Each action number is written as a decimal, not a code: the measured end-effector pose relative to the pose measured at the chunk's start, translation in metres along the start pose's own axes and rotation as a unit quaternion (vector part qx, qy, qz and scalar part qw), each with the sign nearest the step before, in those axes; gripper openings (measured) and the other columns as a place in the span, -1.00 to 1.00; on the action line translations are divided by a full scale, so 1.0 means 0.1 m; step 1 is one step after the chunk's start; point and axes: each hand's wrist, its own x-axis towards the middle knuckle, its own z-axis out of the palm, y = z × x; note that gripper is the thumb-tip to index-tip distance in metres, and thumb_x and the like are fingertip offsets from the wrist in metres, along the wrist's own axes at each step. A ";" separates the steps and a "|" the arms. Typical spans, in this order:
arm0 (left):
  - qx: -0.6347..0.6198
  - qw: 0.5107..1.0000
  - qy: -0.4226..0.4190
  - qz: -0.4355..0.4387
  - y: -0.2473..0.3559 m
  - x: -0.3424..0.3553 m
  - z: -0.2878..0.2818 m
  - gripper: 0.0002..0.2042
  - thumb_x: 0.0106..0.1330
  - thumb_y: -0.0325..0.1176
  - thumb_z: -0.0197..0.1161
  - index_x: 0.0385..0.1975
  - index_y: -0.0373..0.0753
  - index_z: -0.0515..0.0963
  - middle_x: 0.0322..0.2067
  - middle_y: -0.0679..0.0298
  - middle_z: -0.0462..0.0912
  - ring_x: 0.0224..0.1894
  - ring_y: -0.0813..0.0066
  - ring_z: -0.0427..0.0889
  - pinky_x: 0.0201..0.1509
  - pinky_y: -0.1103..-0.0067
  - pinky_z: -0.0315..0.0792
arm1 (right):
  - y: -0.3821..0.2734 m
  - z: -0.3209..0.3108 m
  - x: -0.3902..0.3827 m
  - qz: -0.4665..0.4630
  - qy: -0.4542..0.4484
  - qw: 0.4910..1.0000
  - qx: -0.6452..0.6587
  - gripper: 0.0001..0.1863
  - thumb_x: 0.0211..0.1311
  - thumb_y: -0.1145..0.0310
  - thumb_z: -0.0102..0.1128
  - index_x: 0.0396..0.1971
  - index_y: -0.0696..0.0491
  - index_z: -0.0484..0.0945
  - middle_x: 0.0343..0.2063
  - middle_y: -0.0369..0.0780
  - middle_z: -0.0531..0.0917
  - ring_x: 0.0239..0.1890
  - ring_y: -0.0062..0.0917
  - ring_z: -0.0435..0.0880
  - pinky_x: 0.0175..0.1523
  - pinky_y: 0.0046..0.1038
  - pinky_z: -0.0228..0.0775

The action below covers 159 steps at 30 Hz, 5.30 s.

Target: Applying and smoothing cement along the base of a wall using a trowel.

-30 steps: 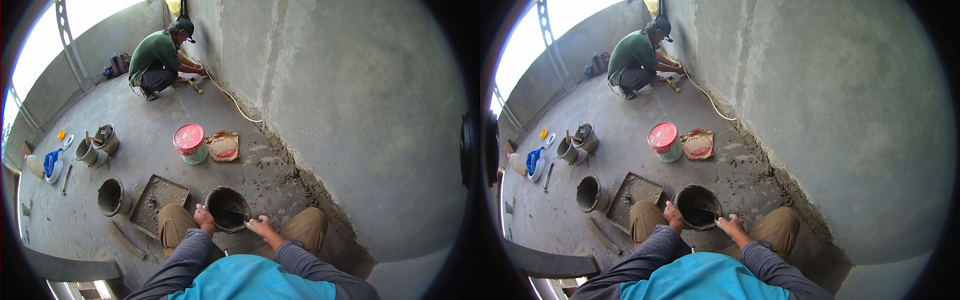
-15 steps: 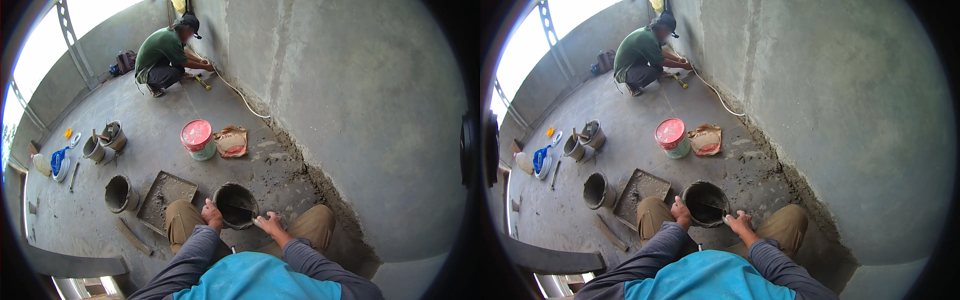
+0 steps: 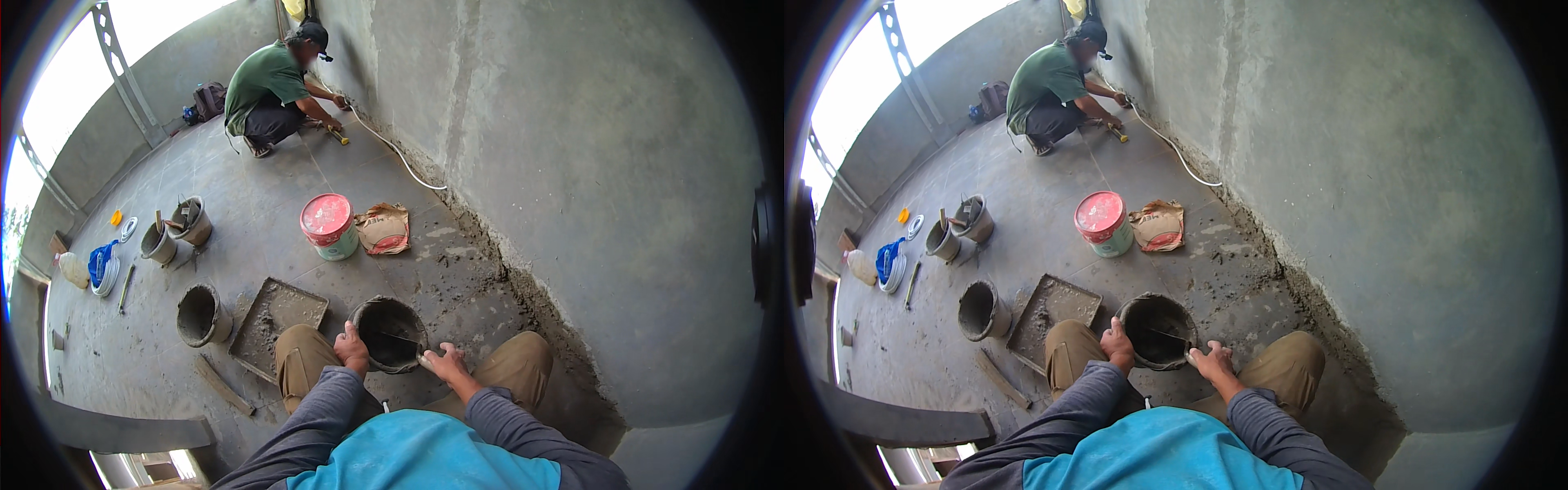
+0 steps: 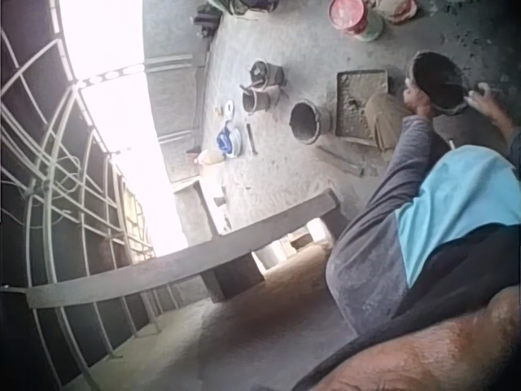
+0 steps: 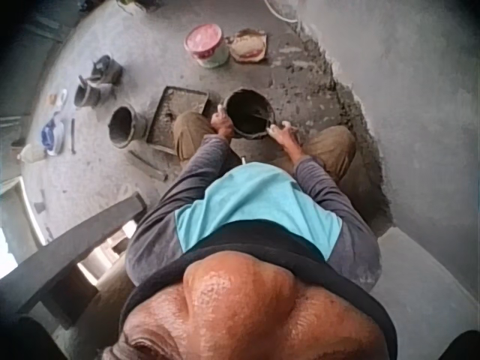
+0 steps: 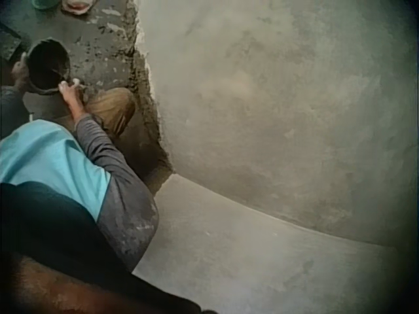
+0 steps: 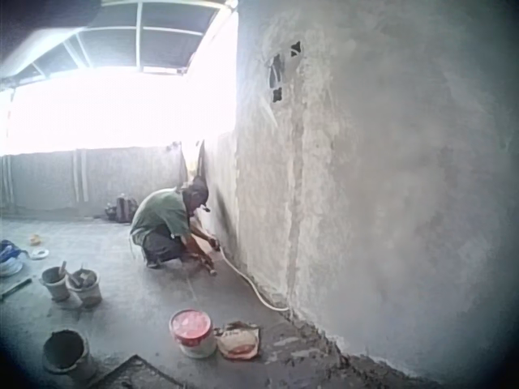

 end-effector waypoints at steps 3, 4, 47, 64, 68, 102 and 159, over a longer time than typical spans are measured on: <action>0.005 1.000 0.003 0.005 0.01 -0.01 0.00 -0.46 0.27 0.07 0.11 -0.58 -0.43 0.48 -0.63 0.15 0.48 -0.53 0.38 0.40 -0.34 0.39 0.34 | -0.04 -0.03 -0.05 0.001 -0.001 1.000 0.006 -0.20 0.01 -0.11 0.22 0.21 0.03 0.27 0.18 0.02 0.23 0.16 -0.07 0.36 0.19 -0.22 0.28; -0.001 1.000 0.004 0.004 0.00 0.00 0.00 -0.46 0.27 0.07 0.11 -0.58 -0.43 0.48 -0.63 0.15 0.48 -0.53 0.37 0.41 -0.33 0.39 0.34 | -0.05 -0.03 -0.06 0.000 -0.004 1.000 0.010 -0.21 0.02 -0.11 0.22 0.21 0.03 0.27 0.18 0.02 0.23 0.16 -0.07 0.35 0.19 -0.22 0.27; 0.073 0.997 -0.017 0.003 0.13 0.11 -0.06 -0.46 0.21 0.12 0.14 -0.57 -0.37 0.50 -0.55 0.00 0.58 -0.45 0.10 0.57 -0.28 0.31 0.39 | 1.29 -4.78 -2.27 -0.170 0.858 0.388 0.290 -0.02 0.04 0.38 0.33 0.27 0.25 -0.24 -0.07 0.06 0.54 -0.27 -0.31 0.64 -0.11 -0.42 0.49; 0.064 0.998 -0.020 -0.002 0.14 0.09 -0.08 -0.47 0.22 0.09 0.15 -0.55 -0.42 0.49 -0.57 0.00 0.54 -0.45 0.17 0.51 -0.26 0.33 0.36 | 0.61 -3.16 -1.00 -0.054 0.651 0.664 0.365 -0.06 0.16 0.25 0.16 0.39 -0.02 -0.28 -0.32 -0.29 0.51 -0.35 -0.58 0.41 -0.39 -0.50 0.30; 0.058 0.998 -0.023 -0.013 0.13 0.12 -0.14 -0.45 0.22 0.10 0.13 -0.54 -0.42 0.49 -0.53 -0.02 0.57 -0.42 0.14 0.56 -0.24 0.32 0.37 | 0.29 -2.70 -0.84 -0.078 0.617 0.701 0.350 -0.09 0.17 0.28 0.14 0.40 -0.06 -0.24 -0.37 -0.30 0.46 -0.36 -0.59 0.40 -0.40 -0.49 0.30; -0.033 0.999 -0.003 0.007 0.00 0.04 0.02 -0.44 0.25 0.18 0.01 -0.48 -0.32 0.54 -0.41 -0.07 0.58 -0.27 -0.01 0.58 -0.17 0.25 0.38 | -0.19 -0.26 -0.05 -0.322 -0.045 0.874 -0.360 -0.67 0.01 0.25 0.32 -0.33 0.17 0.50 -0.34 -0.02 0.60 -0.23 -0.13 0.57 -0.10 -0.21 0.37; 0.042 0.996 -0.009 0.084 -0.09 0.06 -0.14 -0.45 0.34 0.04 0.02 -0.46 -0.49 0.48 -0.55 0.04 0.54 -0.48 0.22 0.47 -0.27 0.36 0.37 | -0.10 0.09 0.20 -0.309 0.008 0.913 -0.266 -0.72 0.19 0.17 0.01 -0.35 0.03 0.63 -0.30 -0.04 0.65 -0.21 -0.16 0.66 -0.15 -0.12 0.49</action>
